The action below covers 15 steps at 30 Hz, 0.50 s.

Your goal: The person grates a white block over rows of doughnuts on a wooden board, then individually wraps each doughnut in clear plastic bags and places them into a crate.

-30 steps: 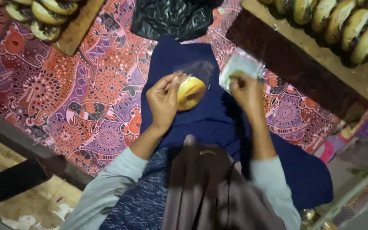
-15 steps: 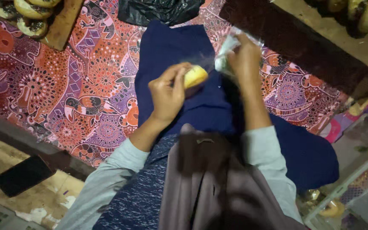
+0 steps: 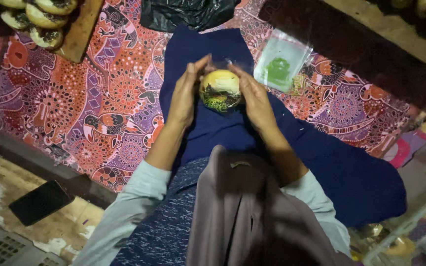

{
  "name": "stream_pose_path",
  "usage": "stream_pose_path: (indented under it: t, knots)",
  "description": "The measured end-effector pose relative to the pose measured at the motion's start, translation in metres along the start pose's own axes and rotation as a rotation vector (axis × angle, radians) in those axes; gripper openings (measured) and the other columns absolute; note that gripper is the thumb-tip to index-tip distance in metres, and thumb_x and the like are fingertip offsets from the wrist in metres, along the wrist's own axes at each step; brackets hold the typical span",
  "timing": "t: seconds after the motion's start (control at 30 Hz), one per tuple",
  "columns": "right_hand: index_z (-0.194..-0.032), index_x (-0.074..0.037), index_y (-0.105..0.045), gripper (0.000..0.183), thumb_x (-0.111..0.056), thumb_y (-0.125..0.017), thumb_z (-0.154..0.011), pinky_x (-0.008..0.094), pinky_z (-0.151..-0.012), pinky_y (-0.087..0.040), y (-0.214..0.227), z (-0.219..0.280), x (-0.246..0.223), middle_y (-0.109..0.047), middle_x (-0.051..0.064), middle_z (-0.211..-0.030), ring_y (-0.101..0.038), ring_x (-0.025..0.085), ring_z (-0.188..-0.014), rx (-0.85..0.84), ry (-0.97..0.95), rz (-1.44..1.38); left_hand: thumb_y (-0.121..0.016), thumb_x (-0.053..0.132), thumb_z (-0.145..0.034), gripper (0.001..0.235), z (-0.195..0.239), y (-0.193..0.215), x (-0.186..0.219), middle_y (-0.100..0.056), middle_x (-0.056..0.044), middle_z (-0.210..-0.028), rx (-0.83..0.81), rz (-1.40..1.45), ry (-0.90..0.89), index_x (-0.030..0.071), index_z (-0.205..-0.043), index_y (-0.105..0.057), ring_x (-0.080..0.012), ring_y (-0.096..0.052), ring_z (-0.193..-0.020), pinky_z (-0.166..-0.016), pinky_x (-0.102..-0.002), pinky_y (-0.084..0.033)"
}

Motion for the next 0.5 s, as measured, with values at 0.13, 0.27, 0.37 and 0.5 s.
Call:
stream_pose_path:
  t: [0.13,0.27,0.37,0.5]
  knots:
    - [-0.135,0.001,-0.067,0.039,-0.020,-0.041,-0.116,0.029,-0.097,-0.050,0.002,0.004,-0.041,-0.068,0.009,-0.114,-0.065,0.017,-0.107,0.158,0.141,0.286,-0.062,0.022,-0.109,0.028,0.002,-0.020,0.019,-0.070,-0.007,-0.115,-0.134,-0.333,-0.228,-0.001,-0.120,-0.073,-0.0156,-0.065,-0.110,-0.099,-0.029,-0.051]
    - [-0.119,0.000,-0.071,0.031,-0.015,-0.045,-0.115,0.032,-0.087,-0.053,0.001,-0.001,-0.086,-0.068,0.011,-0.105,-0.068,0.021,-0.097,0.269,0.304,0.428,-0.067,0.010,-0.107,0.013,0.008,-0.032,0.048,-0.069,-0.005,-0.105,-0.115,-0.559,-0.399,-0.002,-0.104,-0.072,-0.0148,-0.065,-0.094,-0.084,-0.028,-0.053]
    - [-0.099,0.003,-0.065,0.022,-0.011,-0.052,-0.111,0.037,-0.075,-0.049,0.013,-0.003,-0.121,-0.060,0.013,-0.093,-0.062,0.024,-0.083,0.430,0.423,0.546,-0.060,0.012,-0.111,0.017,0.011,-0.009,0.056,-0.056,-0.003,-0.099,0.137,-0.249,-0.386,-0.001,-0.101,-0.061,-0.0096,-0.044,-0.071,-0.065,-0.026,-0.040]
    - [-0.086,0.002,-0.059,0.023,-0.011,-0.063,-0.104,0.042,-0.068,-0.041,-0.004,-0.003,-0.140,-0.049,0.013,-0.080,-0.052,0.028,-0.074,0.418,0.552,0.627,-0.057,0.015,-0.111,0.018,0.042,-0.005,0.078,-0.054,-0.002,-0.102,0.215,-0.220,-0.607,0.003,-0.098,-0.053,-0.0120,-0.055,-0.079,-0.070,-0.028,-0.048]
Point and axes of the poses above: each hand's wrist, its own z-axis away from the middle knuckle, its own y-axis out of the back of the hand, x = y × z, the point moved 10 cm from there along -z, towards the middle knuckle
